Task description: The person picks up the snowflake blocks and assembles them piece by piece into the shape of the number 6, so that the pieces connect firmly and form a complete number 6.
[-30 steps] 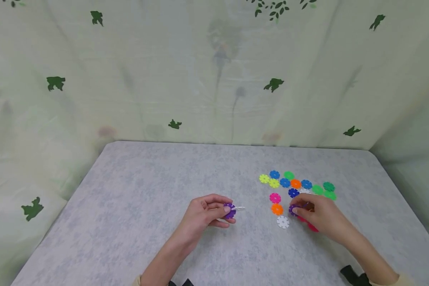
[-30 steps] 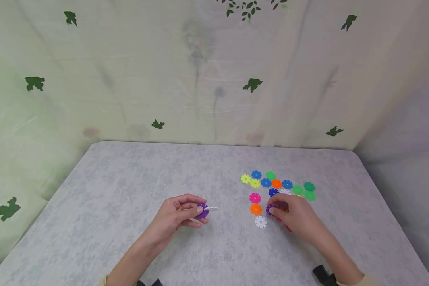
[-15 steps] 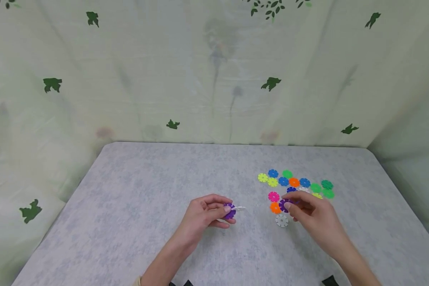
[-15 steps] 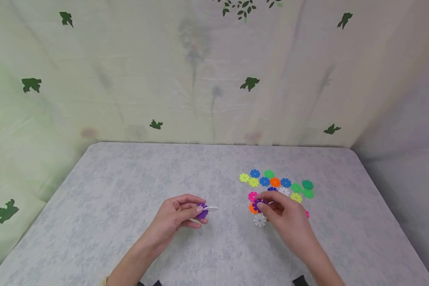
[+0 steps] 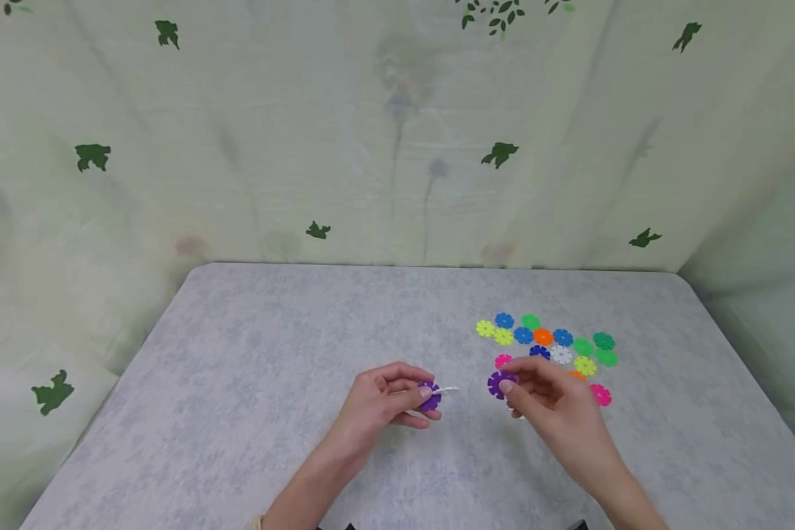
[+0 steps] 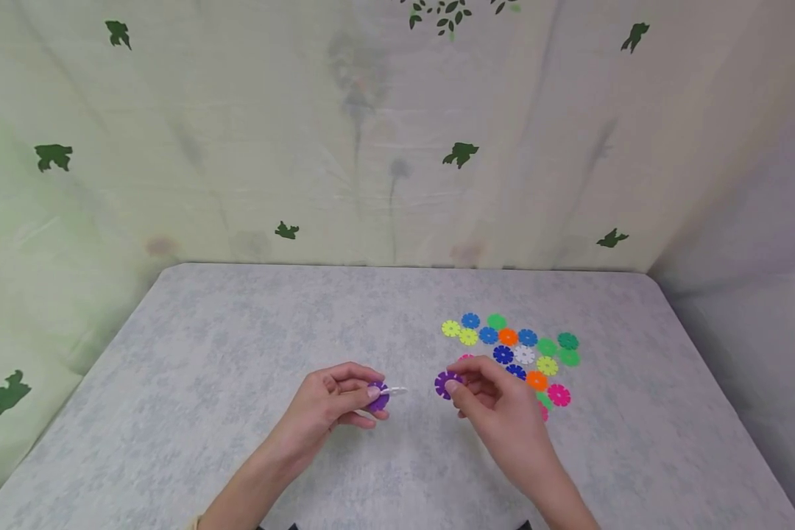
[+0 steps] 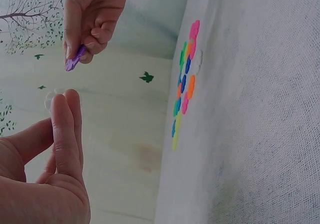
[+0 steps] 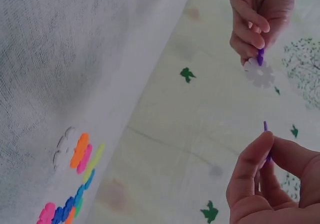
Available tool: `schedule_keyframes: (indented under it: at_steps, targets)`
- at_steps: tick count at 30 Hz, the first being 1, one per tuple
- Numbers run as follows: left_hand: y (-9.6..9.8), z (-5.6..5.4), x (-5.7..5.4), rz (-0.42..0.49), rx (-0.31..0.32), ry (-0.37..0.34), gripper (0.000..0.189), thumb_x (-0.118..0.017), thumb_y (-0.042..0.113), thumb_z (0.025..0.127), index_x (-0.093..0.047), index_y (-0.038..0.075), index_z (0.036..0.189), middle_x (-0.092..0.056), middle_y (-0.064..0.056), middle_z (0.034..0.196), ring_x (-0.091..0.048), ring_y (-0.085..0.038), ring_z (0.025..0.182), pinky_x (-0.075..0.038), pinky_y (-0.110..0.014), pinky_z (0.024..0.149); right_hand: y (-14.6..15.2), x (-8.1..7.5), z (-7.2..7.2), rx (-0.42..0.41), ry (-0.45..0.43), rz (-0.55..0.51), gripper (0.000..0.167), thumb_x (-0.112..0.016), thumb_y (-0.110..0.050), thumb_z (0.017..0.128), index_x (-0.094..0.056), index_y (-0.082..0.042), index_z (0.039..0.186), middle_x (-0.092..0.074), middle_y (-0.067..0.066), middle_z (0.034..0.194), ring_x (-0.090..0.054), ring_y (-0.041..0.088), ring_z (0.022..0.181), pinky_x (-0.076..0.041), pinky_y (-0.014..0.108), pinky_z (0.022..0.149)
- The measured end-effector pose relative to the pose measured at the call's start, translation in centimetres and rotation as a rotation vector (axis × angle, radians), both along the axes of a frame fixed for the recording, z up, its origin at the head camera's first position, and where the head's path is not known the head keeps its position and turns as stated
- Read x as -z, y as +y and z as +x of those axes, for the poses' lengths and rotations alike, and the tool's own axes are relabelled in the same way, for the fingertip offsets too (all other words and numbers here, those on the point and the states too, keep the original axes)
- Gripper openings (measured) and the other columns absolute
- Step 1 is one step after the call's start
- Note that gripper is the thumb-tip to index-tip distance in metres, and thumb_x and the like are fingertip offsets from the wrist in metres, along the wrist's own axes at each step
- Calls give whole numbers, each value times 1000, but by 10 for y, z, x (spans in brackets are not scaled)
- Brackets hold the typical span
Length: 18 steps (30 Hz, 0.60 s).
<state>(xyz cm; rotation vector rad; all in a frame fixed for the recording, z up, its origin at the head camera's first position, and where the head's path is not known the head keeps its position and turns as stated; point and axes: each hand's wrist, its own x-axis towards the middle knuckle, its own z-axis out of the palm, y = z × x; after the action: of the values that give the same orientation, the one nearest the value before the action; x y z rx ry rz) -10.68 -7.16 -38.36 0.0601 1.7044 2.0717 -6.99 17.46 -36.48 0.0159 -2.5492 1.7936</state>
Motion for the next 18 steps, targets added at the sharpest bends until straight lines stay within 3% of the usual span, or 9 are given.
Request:
schedule_keyframes:
  at_steps: [9,18]
  targets:
    - [3,2,2,-1,8,12,26,-70,8,91,-64,-7,112,-71,-18,95,-72,-30,83,-58,-38,72,-14,5,2,37,-78,-105,21,-72,-11,91,-65,-9,110,-69,9,94,-69,32,81,-58,30,72]
    - [4,3,3,2,20,28,24,-70,9,90,-65,-5,109,-71,-17,92,-72,-29,82,-58,-39,71,-21,9,1,10,-119,-167,16,-71,-8,91,-67,-7,106,-68,11,91,-68,35,80,-58,31,73]
